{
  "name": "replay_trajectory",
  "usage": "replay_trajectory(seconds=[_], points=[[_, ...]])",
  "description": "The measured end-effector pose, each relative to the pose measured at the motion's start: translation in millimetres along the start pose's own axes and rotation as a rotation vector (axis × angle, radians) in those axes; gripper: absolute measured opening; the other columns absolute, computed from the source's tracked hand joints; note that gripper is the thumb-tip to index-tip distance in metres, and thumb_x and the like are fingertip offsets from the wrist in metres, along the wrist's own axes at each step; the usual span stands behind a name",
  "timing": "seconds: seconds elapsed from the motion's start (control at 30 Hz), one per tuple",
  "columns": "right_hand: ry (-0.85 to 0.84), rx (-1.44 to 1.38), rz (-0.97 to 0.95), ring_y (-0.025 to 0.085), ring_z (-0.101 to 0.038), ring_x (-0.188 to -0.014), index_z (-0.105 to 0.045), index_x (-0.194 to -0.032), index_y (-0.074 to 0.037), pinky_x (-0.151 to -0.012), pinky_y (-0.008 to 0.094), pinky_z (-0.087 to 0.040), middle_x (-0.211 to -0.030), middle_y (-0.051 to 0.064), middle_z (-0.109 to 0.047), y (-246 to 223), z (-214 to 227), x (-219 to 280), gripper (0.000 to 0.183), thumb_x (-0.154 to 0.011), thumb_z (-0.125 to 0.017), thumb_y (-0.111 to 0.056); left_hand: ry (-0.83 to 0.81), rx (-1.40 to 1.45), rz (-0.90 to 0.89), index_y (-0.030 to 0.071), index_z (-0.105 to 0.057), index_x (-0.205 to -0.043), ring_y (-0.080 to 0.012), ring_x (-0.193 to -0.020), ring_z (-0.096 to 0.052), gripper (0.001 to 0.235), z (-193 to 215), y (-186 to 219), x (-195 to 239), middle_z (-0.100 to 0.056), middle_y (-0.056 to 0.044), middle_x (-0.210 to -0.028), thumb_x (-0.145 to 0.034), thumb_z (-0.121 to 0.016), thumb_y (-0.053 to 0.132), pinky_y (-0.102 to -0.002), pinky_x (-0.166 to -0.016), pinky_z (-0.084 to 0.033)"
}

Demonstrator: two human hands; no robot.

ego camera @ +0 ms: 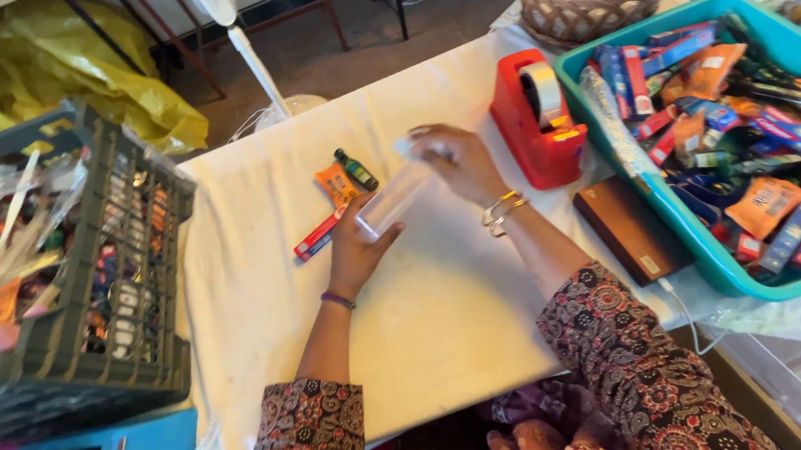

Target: The person wipes the inside and outside of a small transparent plastic container using a white cloth. After cleaning, they place the container into a clear plastic bag and set it on the table.

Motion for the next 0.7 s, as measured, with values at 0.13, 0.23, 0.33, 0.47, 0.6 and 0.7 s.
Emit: replay_trajectory(seconds=[0.13, 0.23, 0.33, 0.47, 0.6, 0.7], points=[[0.157, -0.575, -0.406, 0.012, -0.066, -0.097, -0.072, -0.122, -0.005, -0.085, 0.029, -0.054, -0.112, 0.002, -0.075, 70, -24, 19, 0.033, -0.102, -0.065, -0.030, 0.093, 0.018, -0.106, 0.002, -0.050, -0.138, -0.0240, -0.116, -0.065, 0.064, -1, -19, 1, -0.065, -0.016, -0.125, -0.087, -0.085, 0.022, -0.035, -0.098, -0.053], [0.162, -0.954, -0.604, 0.007, -0.067, -0.094, -0.069, -0.122, -0.003, -0.084, 0.028, -0.058, -0.105, -0.001, -0.072, 60, -41, 15, 0.036, -0.103, -0.061, -0.032, 0.173, 0.455, -0.030, 0.013, -0.033, -0.153, -0.0185, -0.103, -0.068, 0.067, 8, -50, -3, -0.070, -0.012, -0.113, -0.101, -0.071, 0.029, -0.033, -0.092, -0.057], [0.211, -0.974, -0.661, 0.009, -0.068, -0.089, -0.067, -0.125, -0.003, -0.087, 0.031, -0.060, -0.100, 0.000, -0.071, 46, -50, 18, 0.039, -0.103, -0.060, -0.034, 0.306, 0.802, 0.135, 0.022, -0.029, -0.150, -0.0162, -0.101, -0.068, 0.060, 24, -46, -3, -0.064, -0.009, -0.118, -0.101, -0.061, 0.035, -0.039, -0.073, -0.064], [0.108, -0.854, -0.379, 0.008, -0.057, -0.093, -0.071, -0.136, 0.002, -0.090, 0.031, -0.052, -0.106, 0.001, -0.067, 28, -56, 17, 0.042, -0.112, -0.062, -0.032, 0.396, 0.892, 0.297, 0.022, -0.042, -0.142, -0.0270, -0.072, -0.074, 0.052, 38, -64, -1, -0.069, -0.014, -0.112, -0.100, -0.055, 0.051, -0.039, -0.057, -0.060], [0.173, -0.971, -0.453, 0.006, -0.068, -0.097, -0.065, -0.126, -0.005, -0.091, 0.030, -0.060, -0.111, -0.004, -0.071, 23, -41, 6, 0.039, -0.096, -0.065, -0.030, 0.323, 0.915, 0.428, 0.021, -0.043, -0.132, -0.0302, -0.069, -0.074, 0.051, 5, -111, -5, -0.064, -0.014, -0.102, -0.098, -0.058, 0.055, -0.044, -0.060, -0.065], [0.195, -1.093, -0.517, 0.006, -0.064, -0.088, -0.067, -0.122, -0.008, -0.084, 0.026, -0.056, -0.104, -0.005, -0.070, 9, -9, 2, 0.034, -0.096, -0.063, -0.029, 0.164, 0.838, 0.517, 0.024, -0.046, -0.130, -0.0305, -0.065, -0.074, 0.048, -12, -52, 2, -0.065, -0.012, -0.098, -0.095, -0.056, 0.055, -0.042, -0.054, -0.060]])
Point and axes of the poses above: each hand's wrist, its own x-axis away from the middle knuckle, its own z-axis out of the back of the hand, y = z × x, the point moved 6 cm from there along -x, towards the middle knuckle
